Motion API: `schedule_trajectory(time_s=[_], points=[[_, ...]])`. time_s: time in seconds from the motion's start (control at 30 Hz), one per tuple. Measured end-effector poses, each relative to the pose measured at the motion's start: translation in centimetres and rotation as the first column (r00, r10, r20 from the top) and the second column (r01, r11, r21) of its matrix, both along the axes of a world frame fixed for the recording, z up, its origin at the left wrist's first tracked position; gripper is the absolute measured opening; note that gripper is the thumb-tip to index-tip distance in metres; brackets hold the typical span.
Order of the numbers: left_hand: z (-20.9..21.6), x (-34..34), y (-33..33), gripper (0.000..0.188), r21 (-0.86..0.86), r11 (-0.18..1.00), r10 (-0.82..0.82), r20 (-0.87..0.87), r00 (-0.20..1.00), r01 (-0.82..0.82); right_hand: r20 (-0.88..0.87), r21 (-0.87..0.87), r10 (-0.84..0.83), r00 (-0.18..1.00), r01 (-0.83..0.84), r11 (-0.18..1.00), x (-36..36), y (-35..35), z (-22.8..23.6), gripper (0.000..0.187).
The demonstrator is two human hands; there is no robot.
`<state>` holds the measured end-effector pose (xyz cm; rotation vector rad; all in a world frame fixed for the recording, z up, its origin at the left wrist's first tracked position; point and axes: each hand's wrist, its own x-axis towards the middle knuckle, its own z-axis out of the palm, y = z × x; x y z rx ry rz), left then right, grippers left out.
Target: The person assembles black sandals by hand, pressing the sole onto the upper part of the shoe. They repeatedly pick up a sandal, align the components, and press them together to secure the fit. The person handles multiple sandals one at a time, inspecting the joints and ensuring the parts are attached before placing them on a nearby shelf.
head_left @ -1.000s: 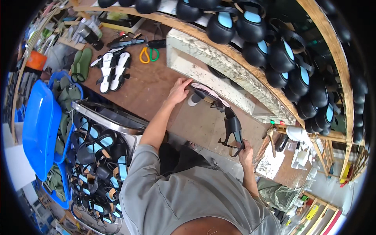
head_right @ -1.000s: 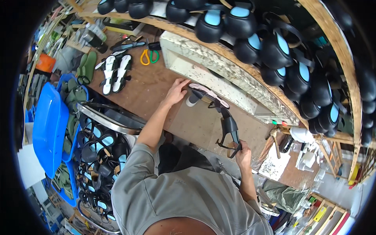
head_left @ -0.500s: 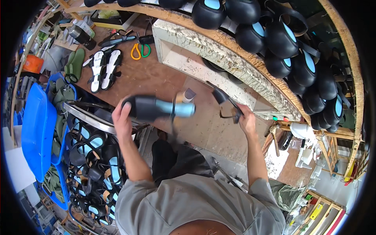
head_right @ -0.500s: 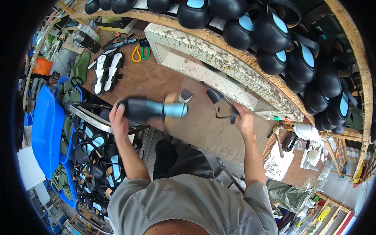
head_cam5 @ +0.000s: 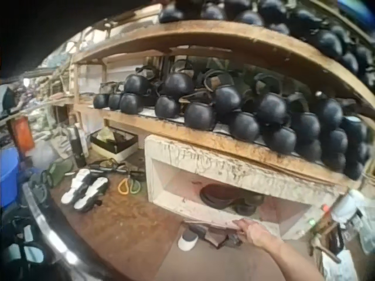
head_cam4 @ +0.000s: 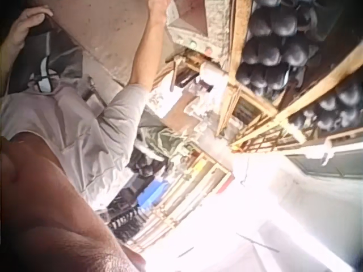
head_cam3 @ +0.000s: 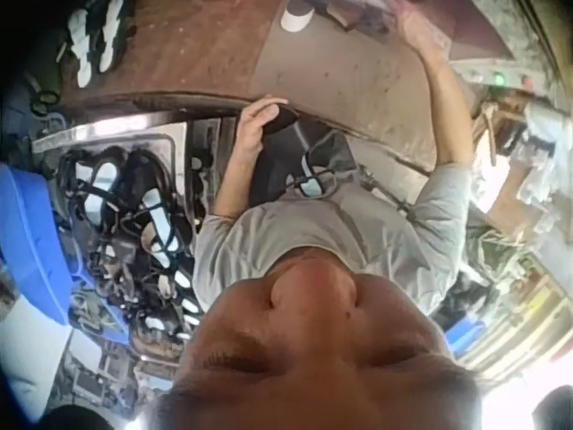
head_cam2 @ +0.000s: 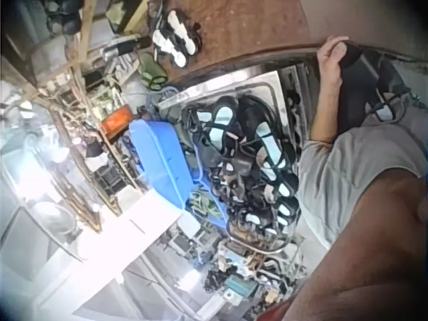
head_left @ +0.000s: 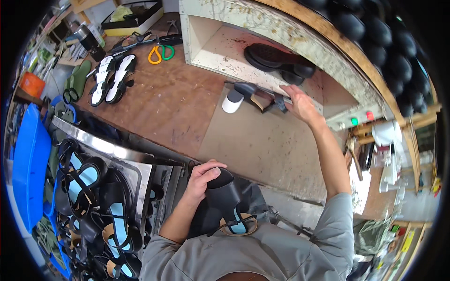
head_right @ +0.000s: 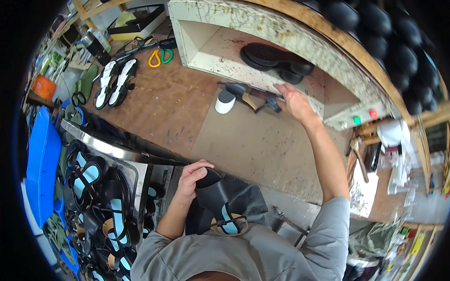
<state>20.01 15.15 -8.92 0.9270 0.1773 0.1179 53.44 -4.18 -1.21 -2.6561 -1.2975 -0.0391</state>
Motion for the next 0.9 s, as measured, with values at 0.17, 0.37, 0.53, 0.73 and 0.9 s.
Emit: schedule_trajectory(time_s=[0.17,0.37,0.53,0.73,0.9], points=[[-2.2,-4.5,-0.5,0.022,-0.027,0.997,0.07,-0.121,0.99,-0.073,-0.069,0.016,-0.119,0.991,0.12,0.993,-1.1,-3.2,1.4,0.065],[-3.0,-7.2,0.8,0.026,-0.015,0.987,0.161,-0.078,0.984,-0.163,-0.074,0.132,-0.248,0.966,0.256,0.958,1.3,-6.6,1.2,0.072],[-3.0,-5.2,-0.9,0.022,-0.019,0.997,0.07,-0.078,0.995,-0.071,-0.144,0.355,-0.435,0.889,0.457,0.816,4.5,-4.2,2.7,0.082],[-3.0,-2.0,-1.7,0.022,0.142,0.99,0.027,-0.055,0.998,-0.019,-0.095,0.35,-0.335,0.938,0.346,0.871,10.8,-1.0,3.6,0.089],[-4.5,-1.5,-0.6,0.026,-0.326,0.933,-0.117,0.136,0.984,0.156,-0.337,0.284,-0.283,0.898,0.383,0.879,12.5,-1.4,2.3,0.084]])
